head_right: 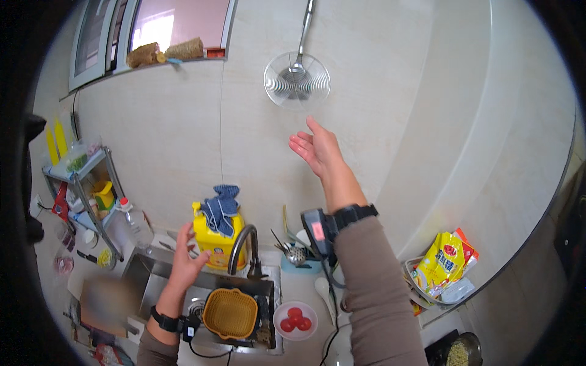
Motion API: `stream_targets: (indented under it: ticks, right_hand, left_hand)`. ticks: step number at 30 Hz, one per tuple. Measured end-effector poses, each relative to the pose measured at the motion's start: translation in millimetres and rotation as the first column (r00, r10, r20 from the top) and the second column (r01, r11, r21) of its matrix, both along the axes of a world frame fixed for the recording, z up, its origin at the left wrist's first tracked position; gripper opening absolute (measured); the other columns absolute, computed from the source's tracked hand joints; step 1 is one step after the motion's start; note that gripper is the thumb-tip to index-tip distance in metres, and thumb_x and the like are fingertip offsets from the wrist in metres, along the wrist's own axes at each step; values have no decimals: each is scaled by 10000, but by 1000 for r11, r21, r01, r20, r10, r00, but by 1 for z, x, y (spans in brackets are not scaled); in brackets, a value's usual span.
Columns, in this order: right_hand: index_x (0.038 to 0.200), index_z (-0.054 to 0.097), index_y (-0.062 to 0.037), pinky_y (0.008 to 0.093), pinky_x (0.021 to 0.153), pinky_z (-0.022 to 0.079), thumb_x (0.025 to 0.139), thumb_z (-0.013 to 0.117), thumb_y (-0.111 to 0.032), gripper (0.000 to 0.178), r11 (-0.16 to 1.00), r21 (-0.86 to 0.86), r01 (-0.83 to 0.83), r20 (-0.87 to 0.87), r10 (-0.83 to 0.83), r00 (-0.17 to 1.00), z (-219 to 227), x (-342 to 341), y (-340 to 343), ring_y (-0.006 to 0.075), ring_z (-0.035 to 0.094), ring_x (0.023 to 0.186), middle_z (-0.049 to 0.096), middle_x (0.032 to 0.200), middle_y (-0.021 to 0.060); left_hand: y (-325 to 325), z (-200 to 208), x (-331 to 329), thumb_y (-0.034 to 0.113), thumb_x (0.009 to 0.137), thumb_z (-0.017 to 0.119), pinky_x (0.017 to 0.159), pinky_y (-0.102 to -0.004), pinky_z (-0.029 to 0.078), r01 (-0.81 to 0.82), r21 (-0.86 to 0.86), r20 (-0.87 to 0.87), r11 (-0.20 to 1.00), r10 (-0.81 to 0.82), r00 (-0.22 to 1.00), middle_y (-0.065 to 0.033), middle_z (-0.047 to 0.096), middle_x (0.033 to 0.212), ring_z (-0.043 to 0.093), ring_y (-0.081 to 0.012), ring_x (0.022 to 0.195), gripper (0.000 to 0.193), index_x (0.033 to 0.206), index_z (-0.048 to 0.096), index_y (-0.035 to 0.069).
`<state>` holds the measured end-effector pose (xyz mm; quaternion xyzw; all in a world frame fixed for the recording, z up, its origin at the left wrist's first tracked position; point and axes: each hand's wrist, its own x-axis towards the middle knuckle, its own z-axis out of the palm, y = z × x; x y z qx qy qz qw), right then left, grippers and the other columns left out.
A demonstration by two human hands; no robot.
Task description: The person washes bean sprouts in a colander, boils water in a pot, and adds the sprouts to cook. They then chop tomatoes on a cutting board and place them in a bowl.
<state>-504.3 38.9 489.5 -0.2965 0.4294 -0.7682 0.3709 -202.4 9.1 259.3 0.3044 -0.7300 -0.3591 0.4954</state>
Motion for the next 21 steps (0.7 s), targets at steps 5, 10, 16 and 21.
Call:
stream_targets:
  ticks: [5,10,16,21]
  right_hand:
    - [1069,417,103,276,636,546,893,498,-147,315,988,-152,-22,51,30,998,21,-10,-50,224,596,740,554,925,226]
    - [843,493,100,224,505,526,860,480,-72,174,934,-298,197,-78,-229,970,32,-12,-33,142,563,554,591,753,178]
    - [943,486,104,266,557,518,871,454,-97,215,920,-326,219,-184,-288,940,53,2,27,164,574,607,576,763,165]
    - [1095,487,44,273,540,511,893,454,-123,264,970,-176,169,-325,-219,920,-41,25,132,163,581,562,626,823,158]
  left_hand:
    - [17,21,-4,98,715,655,849,-322,433,97,-60,8,994,-96,995,-170,390,1313,486,-263,1084,484,1160,486,8]
    - [17,10,1,101,732,653,827,-321,449,111,-34,42,993,-110,993,-158,428,1294,527,-249,1024,400,1096,523,-2]
    - [24,15,-17,93,740,658,824,-307,446,213,-23,15,977,-212,977,-142,450,1281,514,-220,1055,394,1102,534,1]
    - [59,37,-50,181,750,708,874,-328,439,656,200,-254,728,-608,752,-124,360,1367,443,-237,1166,706,1334,329,63]
